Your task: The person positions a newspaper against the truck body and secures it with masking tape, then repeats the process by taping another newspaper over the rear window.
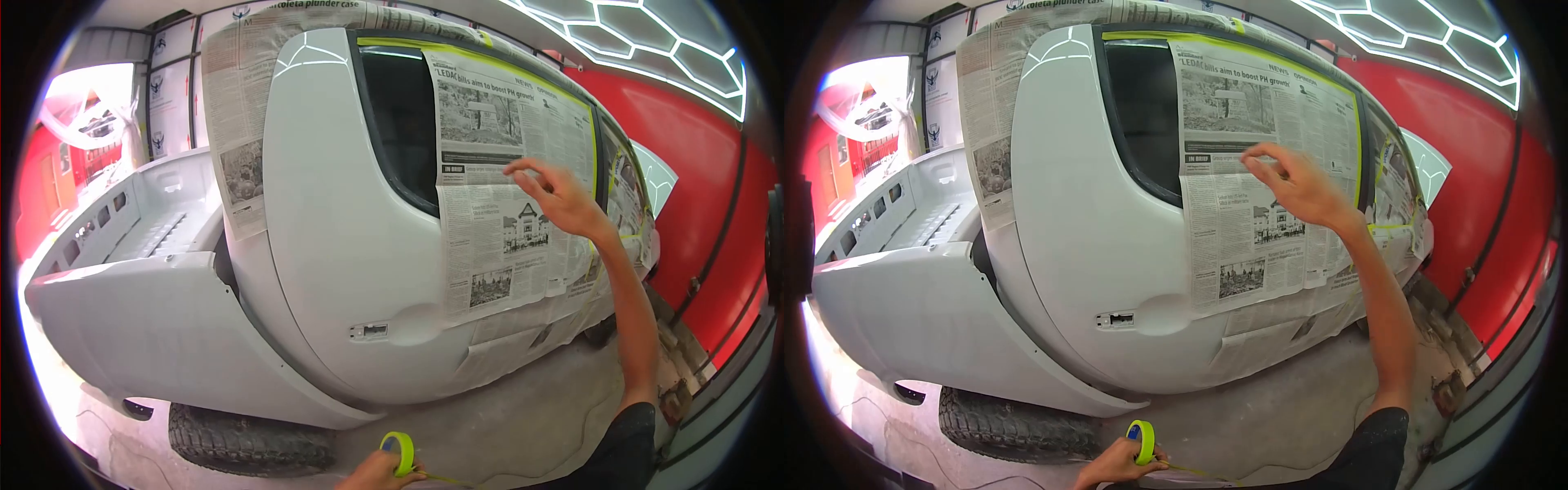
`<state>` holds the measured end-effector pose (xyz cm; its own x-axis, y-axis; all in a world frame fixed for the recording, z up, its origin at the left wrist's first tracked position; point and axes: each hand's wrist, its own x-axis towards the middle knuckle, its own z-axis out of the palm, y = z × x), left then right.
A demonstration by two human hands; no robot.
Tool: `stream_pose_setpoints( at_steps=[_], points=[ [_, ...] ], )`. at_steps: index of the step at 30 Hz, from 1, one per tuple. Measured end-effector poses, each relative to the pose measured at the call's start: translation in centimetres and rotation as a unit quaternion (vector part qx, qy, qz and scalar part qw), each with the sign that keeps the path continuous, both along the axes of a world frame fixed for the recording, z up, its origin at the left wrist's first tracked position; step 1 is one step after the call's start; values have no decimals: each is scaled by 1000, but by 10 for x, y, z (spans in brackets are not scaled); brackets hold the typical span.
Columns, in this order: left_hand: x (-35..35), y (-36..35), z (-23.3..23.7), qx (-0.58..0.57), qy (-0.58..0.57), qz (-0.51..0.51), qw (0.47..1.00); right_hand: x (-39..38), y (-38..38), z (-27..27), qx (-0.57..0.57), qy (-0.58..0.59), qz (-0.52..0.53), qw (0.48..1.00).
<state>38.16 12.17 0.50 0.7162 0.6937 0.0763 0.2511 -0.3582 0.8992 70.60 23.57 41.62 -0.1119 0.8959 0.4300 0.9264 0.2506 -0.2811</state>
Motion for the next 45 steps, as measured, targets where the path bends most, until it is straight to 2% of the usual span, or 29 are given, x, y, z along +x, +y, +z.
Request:
stream_pose_setpoints(
  at_steps=[2, 4, 6, 8, 9, 11, 14, 17, 19, 24, 26, 28, 32, 33, 34, 35, 36, 38, 39, 40, 41, 42, 43, 44, 45],
  points=[
    [-10, -4, 19, 14, 36, 58, 998, -26, 72, 9, 170, -48, 109, 978],
    [-19, -3, 11, 10, 26, 83, 996, -80, 107, 38, 222, -139, 21, 965],
    [-28, 2, 11, 5, 2, 96, 995, -101, 176, 58, 312, -127, 43, 941],
    [-39, 5, 14, -2, -33, 98, 995, -122, 224, 84, 356, -121, 3, 926],
    [-43, 8, 9, 1, -44, 112, 993, -133, 230, 92, 344, -117, -18, 932],
    [-51, 13, -4, 6, -68, 139, 988, -152, 239, 106, 319, -110, -61, 939],
    [-63, 19, 5, -55, -74, 143, 985, -170, 247, 113, 315, -69, -89, 942],
    [-69, 24, 35, -34, -108, 138, 984, -184, 254, 113, 336, -51, -78, 937],
    [-71, 32, 29, -19, -78, 130, 988, -196, 263, 115, 339, -44, -52, 938],
    [-63, 41, 1, 29, -91, 88, 992, -135, 246, 124, 290, -2, 59, 955],
    [-56, 38, 2, 13, -93, 86, 992, -101, 212, 112, 338, 7, 54, 939],
    [-52, 34, 8, 15, -101, 77, 992, -61, 169, 82, 328, 38, 48, 943],
    [-48, 25, 23, -35, -45, 61, 997, 30, 63, -16, 295, 52, -28, 954],
    [-46, 23, 22, -36, -41, 54, 997, 64, 39, -50, 282, 64, -77, 954],
    [-44, 22, 20, -34, -37, 47, 998, 86, 9, -85, 277, 131, -117, 945],
    [-42, 22, 19, -33, -33, 40, 998, 122, -16, -131, 314, 107, -162, 929],
    [-39, 20, 22, -20, -38, 34, 999, 168, -42, -188, 346, 35, -215, 912],
    [-30, 16, 29, 3, -51, 22, 998, 218, -116, -312, 288, 195, -341, 873],
    [-25, 16, 32, 13, -19, 8, 1000, 260, -157, -401, 191, 250, -419, 852],
    [-20, 20, 33, 23, 14, -6, 1000, 237, -203, -440, 76, 421, -486, 762],
    [-15, 22, 37, 33, 45, -18, 998, 237, -244, -509, -7, 449, -549, 706],
    [-10, 19, 45, 35, 46, -10, 998, 239, -292, -624, 2, 347, -598, 722],
    [-4, 16, 55, 38, 47, -2, 998, 243, -350, -740, -63, 251, -624, 737],
    [2, 13, 64, 40, 49, 8, 998, 233, -400, -834, -122, 292, -599, 735],
    [7, 12, 69, 47, 40, 7, 998, 181, -430, -851, -244, 353, -632, 645]
  ],
)
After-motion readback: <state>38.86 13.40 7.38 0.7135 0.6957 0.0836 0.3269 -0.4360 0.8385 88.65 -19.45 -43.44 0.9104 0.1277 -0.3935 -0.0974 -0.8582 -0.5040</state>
